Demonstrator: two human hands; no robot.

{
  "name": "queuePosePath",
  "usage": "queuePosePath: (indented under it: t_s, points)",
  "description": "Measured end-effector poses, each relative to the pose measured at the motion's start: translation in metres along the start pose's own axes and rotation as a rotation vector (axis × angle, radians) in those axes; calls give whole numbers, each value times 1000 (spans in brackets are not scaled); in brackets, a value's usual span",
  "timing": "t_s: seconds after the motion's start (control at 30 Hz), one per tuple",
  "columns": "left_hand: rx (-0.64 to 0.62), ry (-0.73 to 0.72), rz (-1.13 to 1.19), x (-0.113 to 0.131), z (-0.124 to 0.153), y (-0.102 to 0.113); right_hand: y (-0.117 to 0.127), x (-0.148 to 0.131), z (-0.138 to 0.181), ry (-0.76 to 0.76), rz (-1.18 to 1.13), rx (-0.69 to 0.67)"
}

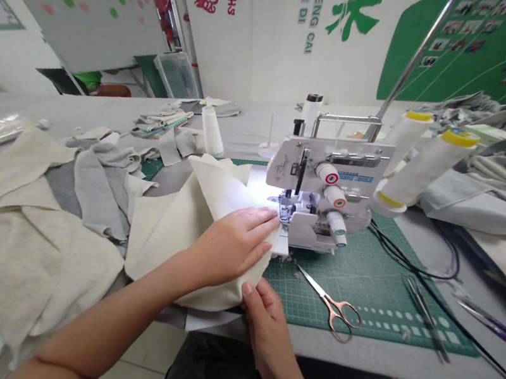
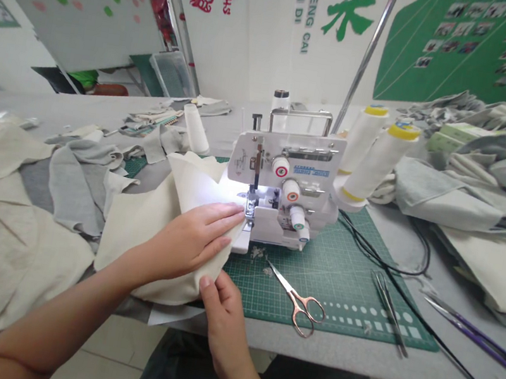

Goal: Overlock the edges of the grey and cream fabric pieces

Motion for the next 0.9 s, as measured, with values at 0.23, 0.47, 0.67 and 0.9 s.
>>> queuePosePath:
  t_s: [0.23, 0.47, 0.67, 0.9]
  points:
    - [-30, 30, -23, 0, -3, 1, 14, 0, 6, 14, -22, 101]
    - [-46, 63, -41, -2, -8, 2, 22, -8, 15, 7, -179, 244]
    - [-59, 52, -60, -3, -11, 3, 24, -13, 17, 12, -237, 305]
    - [-79, 67, -64, -7, -14, 3, 37, -20, 21, 36, -74, 350]
Point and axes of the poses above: each hand's wrist, its own z-axis away from the middle knuckle, its own y-axis out of the back of the hand, x = y × z, the point moved 8 cm from there along -z, towards the middle knuckle, and after that the axes turned 9 degrees about -x, right-handed, at the moved point
